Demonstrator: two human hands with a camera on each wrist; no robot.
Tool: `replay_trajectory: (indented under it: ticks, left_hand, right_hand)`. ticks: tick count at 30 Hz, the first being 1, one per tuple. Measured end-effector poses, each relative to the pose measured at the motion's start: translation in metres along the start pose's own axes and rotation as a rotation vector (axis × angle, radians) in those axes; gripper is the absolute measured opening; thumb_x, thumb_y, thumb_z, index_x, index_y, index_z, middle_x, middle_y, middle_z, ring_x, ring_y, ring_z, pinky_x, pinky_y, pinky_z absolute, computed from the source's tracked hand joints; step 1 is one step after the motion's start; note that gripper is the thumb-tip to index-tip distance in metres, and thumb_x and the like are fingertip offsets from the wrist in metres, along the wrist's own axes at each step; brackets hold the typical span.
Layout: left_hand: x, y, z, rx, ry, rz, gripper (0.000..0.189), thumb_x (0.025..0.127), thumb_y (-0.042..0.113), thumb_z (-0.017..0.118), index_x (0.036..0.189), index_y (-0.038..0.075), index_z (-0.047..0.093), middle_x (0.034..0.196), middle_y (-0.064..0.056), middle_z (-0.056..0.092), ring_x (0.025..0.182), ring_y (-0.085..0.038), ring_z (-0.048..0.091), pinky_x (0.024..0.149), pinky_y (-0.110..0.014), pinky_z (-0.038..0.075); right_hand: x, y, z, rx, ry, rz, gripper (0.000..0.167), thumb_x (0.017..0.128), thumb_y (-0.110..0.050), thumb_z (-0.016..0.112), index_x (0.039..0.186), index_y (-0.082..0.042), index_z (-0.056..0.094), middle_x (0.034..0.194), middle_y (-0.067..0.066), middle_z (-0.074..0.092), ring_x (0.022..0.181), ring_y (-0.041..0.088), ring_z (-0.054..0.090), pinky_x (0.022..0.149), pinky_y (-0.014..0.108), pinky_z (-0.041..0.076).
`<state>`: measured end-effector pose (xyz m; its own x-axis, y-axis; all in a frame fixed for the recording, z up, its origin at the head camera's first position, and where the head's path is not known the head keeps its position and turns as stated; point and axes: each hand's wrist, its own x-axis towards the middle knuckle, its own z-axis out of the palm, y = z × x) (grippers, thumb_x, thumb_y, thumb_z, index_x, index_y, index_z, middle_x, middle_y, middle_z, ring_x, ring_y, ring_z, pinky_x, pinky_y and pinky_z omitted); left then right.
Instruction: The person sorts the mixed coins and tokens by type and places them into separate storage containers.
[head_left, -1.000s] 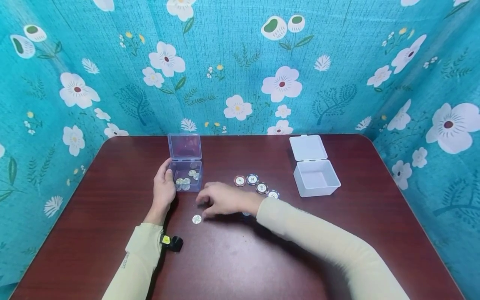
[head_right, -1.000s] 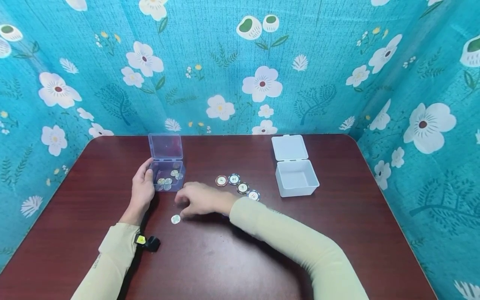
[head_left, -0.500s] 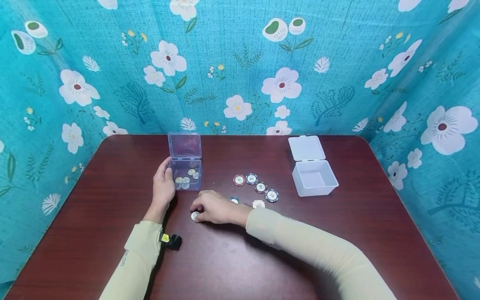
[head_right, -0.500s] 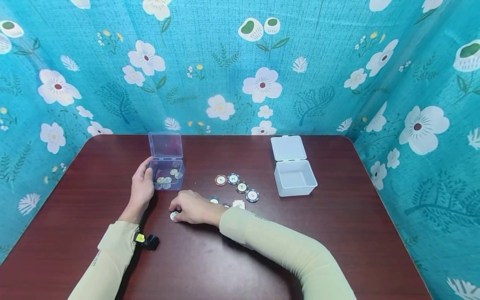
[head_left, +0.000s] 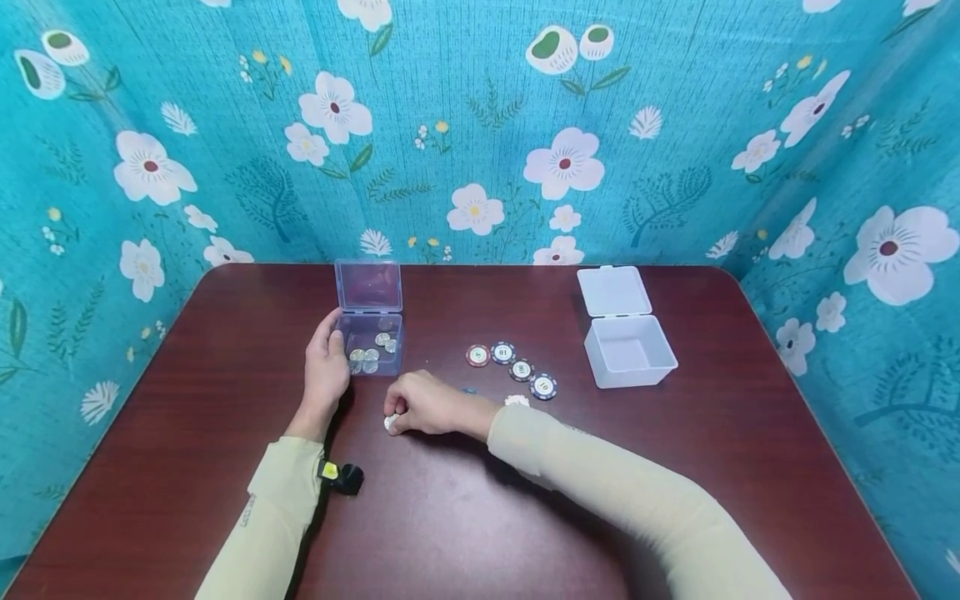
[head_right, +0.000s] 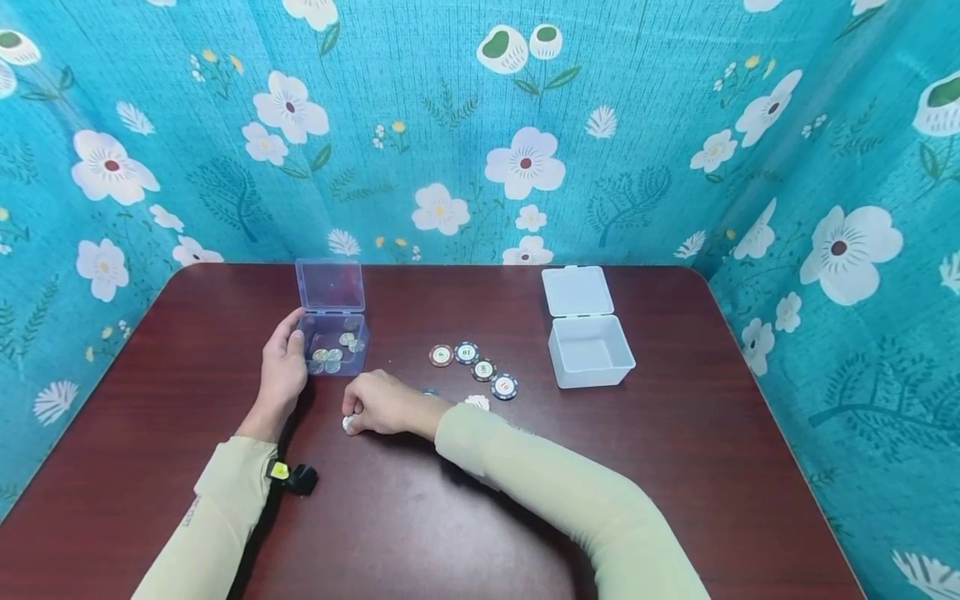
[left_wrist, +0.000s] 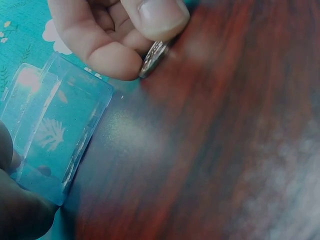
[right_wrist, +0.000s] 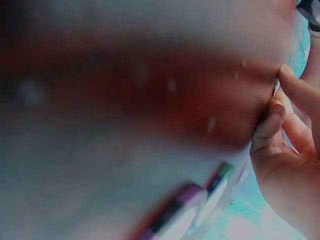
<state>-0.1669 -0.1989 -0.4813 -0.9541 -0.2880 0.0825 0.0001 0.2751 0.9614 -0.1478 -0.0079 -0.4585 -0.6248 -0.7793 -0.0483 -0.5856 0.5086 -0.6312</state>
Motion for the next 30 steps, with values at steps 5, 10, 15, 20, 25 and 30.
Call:
replay_trajectory:
  ticks: [5,10,15,20,25,30]
  left_hand:
    - [0.000,0.001,0.000,0.004,0.003,-0.001,0.046,0.109,0.009,0.031,0.155,0.007,0.038,0.154,-0.016,0.041,0.140,-0.025,0.039,0.116,-0.041,0.030]
    - [0.001,-0.001,0.000,0.011,0.005,-0.002,0.046,0.109,0.009,0.031,0.155,0.007,0.038,0.155,-0.016,0.041,0.141,-0.026,0.038,0.117,-0.042,0.029]
    - [0.001,0.000,0.001,0.023,0.009,-0.002,0.046,0.109,0.007,0.032,0.154,0.006,0.039,0.155,-0.016,0.041,0.141,-0.026,0.037,0.117,-0.042,0.029]
    - [0.000,0.002,0.003,0.009,0.007,-0.012,0.045,0.109,0.006,0.032,0.154,0.005,0.039,0.154,-0.017,0.041,0.140,-0.026,0.039,0.116,-0.040,0.031]
    - [0.000,0.002,0.003,0.003,0.009,-0.002,0.045,0.109,0.006,0.032,0.153,0.004,0.039,0.153,-0.018,0.042,0.140,-0.027,0.039,0.116,-0.040,0.031]
    - [0.001,0.000,0.002,-0.007,0.007,-0.005,0.045,0.109,0.007,0.031,0.154,0.005,0.039,0.153,-0.018,0.042,0.140,-0.025,0.040,0.115,-0.039,0.032]
  right_hand:
    - [0.005,-0.003,-0.006,-0.062,-0.073,0.017,0.015,0.081,-0.021,0.086,0.083,-0.014,0.073,0.075,-0.010,0.059,0.074,0.003,0.054,0.069,0.014,0.043]
    - [0.009,-0.005,-0.010,-0.144,-0.143,0.005,0.016,0.082,-0.025,0.085,0.081,-0.016,0.072,0.069,-0.011,0.058,0.071,0.005,0.053,0.066,0.017,0.042]
    - [0.011,-0.007,-0.013,-0.208,-0.172,0.007,0.017,0.083,-0.028,0.084,0.079,-0.017,0.071,0.069,-0.012,0.058,0.073,0.006,0.054,0.068,0.018,0.042]
    - [0.009,-0.006,-0.013,-0.222,-0.168,0.023,0.019,0.083,-0.030,0.084,0.079,-0.018,0.071,0.073,-0.011,0.059,0.076,0.007,0.055,0.070,0.019,0.043]
    - [0.008,-0.006,-0.011,-0.236,-0.154,0.023,0.019,0.083,-0.032,0.084,0.078,-0.018,0.071,0.075,-0.012,0.059,0.077,0.007,0.056,0.072,0.021,0.045]
    - [0.008,-0.009,-0.012,-0.277,-0.156,0.031,0.019,0.083,-0.033,0.083,0.077,-0.019,0.071,0.073,-0.013,0.059,0.078,0.008,0.057,0.073,0.022,0.046]
